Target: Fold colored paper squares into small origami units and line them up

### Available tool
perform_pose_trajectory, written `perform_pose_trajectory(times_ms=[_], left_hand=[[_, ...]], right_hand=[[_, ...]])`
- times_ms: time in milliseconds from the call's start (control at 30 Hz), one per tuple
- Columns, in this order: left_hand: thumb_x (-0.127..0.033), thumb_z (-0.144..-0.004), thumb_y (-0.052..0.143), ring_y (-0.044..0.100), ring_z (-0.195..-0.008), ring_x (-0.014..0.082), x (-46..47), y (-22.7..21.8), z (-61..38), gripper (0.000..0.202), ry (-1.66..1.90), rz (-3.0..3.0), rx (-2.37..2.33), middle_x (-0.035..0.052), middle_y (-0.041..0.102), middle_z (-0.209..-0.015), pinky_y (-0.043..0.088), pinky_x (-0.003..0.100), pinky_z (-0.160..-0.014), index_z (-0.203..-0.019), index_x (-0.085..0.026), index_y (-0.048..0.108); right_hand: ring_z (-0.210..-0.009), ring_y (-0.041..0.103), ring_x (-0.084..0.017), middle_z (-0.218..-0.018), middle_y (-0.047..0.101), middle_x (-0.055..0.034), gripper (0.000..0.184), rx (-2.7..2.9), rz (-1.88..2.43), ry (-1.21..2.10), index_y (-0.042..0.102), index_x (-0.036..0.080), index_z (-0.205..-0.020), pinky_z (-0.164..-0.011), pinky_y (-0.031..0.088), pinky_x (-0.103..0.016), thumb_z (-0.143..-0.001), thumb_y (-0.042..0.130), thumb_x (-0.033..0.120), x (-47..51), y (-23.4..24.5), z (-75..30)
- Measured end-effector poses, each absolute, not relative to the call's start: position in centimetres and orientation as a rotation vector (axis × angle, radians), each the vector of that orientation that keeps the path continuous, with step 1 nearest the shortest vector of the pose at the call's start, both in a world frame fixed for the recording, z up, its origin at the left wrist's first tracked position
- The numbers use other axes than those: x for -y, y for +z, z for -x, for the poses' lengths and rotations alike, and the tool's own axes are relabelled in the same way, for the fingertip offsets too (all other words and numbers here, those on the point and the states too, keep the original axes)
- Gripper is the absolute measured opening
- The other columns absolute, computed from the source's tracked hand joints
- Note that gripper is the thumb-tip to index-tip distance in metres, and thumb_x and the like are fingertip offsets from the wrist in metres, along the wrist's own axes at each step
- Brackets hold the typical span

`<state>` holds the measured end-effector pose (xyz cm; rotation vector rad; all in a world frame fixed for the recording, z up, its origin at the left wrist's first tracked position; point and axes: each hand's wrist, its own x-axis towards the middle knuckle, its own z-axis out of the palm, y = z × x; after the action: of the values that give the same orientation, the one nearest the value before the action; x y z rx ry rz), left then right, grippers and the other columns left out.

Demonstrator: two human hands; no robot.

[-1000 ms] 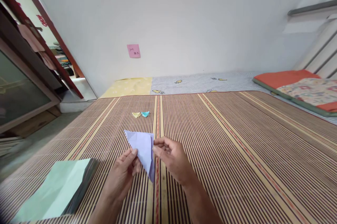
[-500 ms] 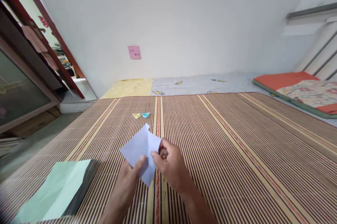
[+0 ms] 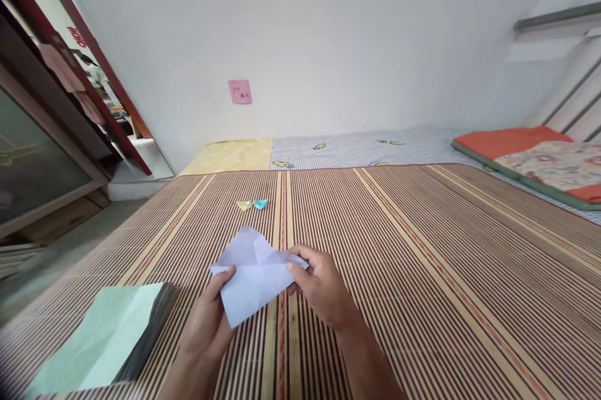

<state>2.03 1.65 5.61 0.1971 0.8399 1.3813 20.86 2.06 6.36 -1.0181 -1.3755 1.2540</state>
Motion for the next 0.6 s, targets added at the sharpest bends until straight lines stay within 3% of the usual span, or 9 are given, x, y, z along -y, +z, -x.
perform_pose_trajectory(times_ms=[133, 200, 267, 367, 500, 600], left_hand=[[-0.014, -0.096, 0.051, 0.073, -0.11, 0.025, -2.2, 5.7, -1.0, 0.021, 1.383, -0.164, -0.65, 0.014, 0.079, -0.107, 0.058, 0.036, -0.098, -0.11, -0.014, 0.068], [-0.022, -0.094, 0.058, 0.068, -0.12, 0.026, -2.2, 5.6, -0.9, 0.022, 1.375, -0.242, -0.548, 0.0153, 0.076, -0.116, 0.055, 0.037, -0.103, -0.113, -0.015, 0.067], [-0.022, -0.084, 0.074, 0.064, -0.126, 0.0273, -1.9, 5.3, -1.0, 0.036, 1.375, -0.364, -0.536, 0.015, 0.074, -0.121, 0.053, 0.036, -0.106, -0.119, -0.016, 0.066], [-0.016, -0.067, 0.087, 0.068, -0.118, 0.0302, -1.4, 5.0, -1.7, 0.054, 1.406, -0.568, -0.68, 0.0115, 0.077, -0.113, 0.056, 0.035, -0.099, -0.117, -0.019, 0.068], [-0.036, -0.068, 0.088, 0.073, -0.097, 0.0342, -0.7, 5.2, -2.4, 0.04, 1.386, -0.797, -0.809, 0.0114, 0.079, -0.093, 0.061, 0.038, -0.079, -0.101, -0.018, 0.075], [-0.037, -0.067, 0.088, 0.073, -0.09, 0.0328, -0.6, 5.4, -2.2, 0.036, 1.293, -0.875, -0.815, 0.0111, 0.078, -0.084, 0.06, 0.039, -0.076, -0.095, -0.017, 0.076]], right_hand=[[-0.057, 0.057, -0.012, -0.064, 0.062, 0.0018, 0.016, 1.291, 0.994, 1.315, 0.068, 0.016, -0.089, -0.057, 0.046, -0.023, -0.091, 0.06, 0.03, -2.3, 6.4, -21.4], [-0.055, 0.057, -0.011, -0.063, 0.062, 0.0017, 0.018, 1.182, 0.956, 1.365, 0.066, 0.016, -0.083, -0.055, 0.046, -0.023, -0.089, 0.063, 0.032, -2.6, 6.2, -21.3], [-0.053, 0.057, -0.01, -0.065, 0.063, 0.0013, 0.019, 1.061, 0.922, 1.437, 0.064, 0.016, -0.079, -0.053, 0.045, -0.021, -0.086, 0.067, 0.034, -2.7, 5.9, -21.0], [-0.051, 0.058, -0.009, -0.062, 0.062, 0.0017, 0.02, 1.022, 0.894, 1.534, 0.066, 0.015, -0.081, -0.051, 0.044, -0.02, -0.083, 0.07, 0.034, -2.6, 5.6, -20.2], [-0.054, 0.062, -0.012, -0.068, 0.065, -0.0001, 0.022, 1.165, 0.882, 1.636, 0.07, 0.014, -0.092, -0.052, 0.05, -0.023, -0.087, 0.066, 0.036, -2.2, 5.3, -19.0], [-0.054, 0.062, -0.012, -0.068, 0.065, 0.0004, 0.025, 1.179, 0.901, 1.657, 0.07, 0.014, -0.095, -0.05, 0.051, -0.022, -0.088, 0.066, 0.038, -2.1, 5.1, -18.7]])
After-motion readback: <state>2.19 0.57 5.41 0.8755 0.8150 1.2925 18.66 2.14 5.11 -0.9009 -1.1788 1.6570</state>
